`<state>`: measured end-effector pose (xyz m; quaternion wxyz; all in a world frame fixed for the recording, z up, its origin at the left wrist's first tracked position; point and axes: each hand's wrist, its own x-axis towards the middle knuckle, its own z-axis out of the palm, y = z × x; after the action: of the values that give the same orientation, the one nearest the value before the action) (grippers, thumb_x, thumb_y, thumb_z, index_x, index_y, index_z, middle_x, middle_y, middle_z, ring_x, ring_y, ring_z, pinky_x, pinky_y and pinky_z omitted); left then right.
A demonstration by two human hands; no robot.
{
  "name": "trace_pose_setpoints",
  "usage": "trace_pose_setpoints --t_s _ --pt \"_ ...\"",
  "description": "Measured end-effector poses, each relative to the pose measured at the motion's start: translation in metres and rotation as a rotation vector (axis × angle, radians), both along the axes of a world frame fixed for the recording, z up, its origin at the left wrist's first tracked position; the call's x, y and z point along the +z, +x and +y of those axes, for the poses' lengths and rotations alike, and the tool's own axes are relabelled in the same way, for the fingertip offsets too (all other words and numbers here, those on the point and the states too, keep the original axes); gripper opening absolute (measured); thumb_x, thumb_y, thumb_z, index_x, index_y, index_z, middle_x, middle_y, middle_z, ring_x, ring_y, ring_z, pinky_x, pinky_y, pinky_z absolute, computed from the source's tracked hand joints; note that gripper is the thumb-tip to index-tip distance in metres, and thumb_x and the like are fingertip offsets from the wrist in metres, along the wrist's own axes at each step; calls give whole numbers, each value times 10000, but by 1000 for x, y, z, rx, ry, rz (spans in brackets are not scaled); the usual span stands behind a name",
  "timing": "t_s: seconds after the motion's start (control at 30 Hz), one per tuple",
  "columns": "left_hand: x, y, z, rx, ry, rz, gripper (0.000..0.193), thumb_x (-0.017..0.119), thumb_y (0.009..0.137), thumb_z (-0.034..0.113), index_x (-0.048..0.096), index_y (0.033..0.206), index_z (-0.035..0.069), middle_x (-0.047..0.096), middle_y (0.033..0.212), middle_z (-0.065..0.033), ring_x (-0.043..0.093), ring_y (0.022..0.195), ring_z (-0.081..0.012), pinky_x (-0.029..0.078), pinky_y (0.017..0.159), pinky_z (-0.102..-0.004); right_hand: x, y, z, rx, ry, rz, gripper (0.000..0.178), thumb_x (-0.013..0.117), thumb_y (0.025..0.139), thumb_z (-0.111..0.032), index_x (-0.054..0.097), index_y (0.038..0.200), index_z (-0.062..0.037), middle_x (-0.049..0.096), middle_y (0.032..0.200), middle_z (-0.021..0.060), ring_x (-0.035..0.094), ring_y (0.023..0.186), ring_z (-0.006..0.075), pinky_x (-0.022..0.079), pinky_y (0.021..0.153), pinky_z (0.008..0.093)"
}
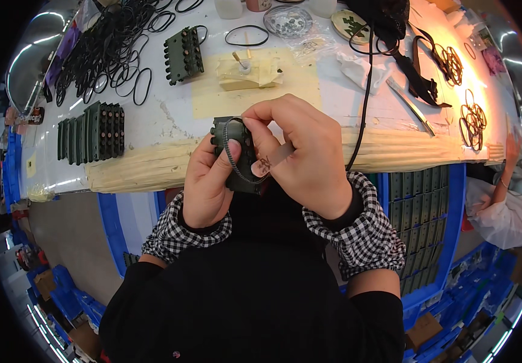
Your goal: Assemble small plastic electronic modules by routing wires and securing them with tweezers.
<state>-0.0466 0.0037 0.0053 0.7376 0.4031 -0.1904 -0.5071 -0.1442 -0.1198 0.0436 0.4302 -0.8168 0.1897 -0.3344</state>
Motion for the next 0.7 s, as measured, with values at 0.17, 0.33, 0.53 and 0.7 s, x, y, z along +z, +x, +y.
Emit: trace_pose_setpoints --t_s 0.17,0.33,0.53,0.7 --pt "2 2 -2 52 -44 152 286 468 989 185 477 1211 5 619 1030 -89 634 921 -164 543 824 -319 -2 1 7 3 26 -32 191 664 796 33 680 979 -19 631 770 76 529 514 122 379 429 236" --pt "4 -2 -3 106 -37 90 287 465 990 172 471 1223 5 618 1052 -92 623 953 -162 542 851 -329 -8 0 13 -58 157 -40 242 679 767 59 691 994 -23 625 787 74 536 534 126 392 450 238" --pt "2 -3 -3 157 -54 -161 274 484 983 158 495 1202 -6 618 1051 -69 598 965 -121 526 845 -295 -11 1 12 -59 -82 -115 248 685 746 69 697 978 -16 618 783 66 571 588 124 453 508 238" --pt "-6 -6 -3 180 -57 -20 259 492 981 162 509 1199 22 609 1093 -58 594 972 -106 497 827 -253 -9 4 20 -95 -122 -83 244 680 743 76 693 974 -5 590 744 59 579 595 122 457 502 240"
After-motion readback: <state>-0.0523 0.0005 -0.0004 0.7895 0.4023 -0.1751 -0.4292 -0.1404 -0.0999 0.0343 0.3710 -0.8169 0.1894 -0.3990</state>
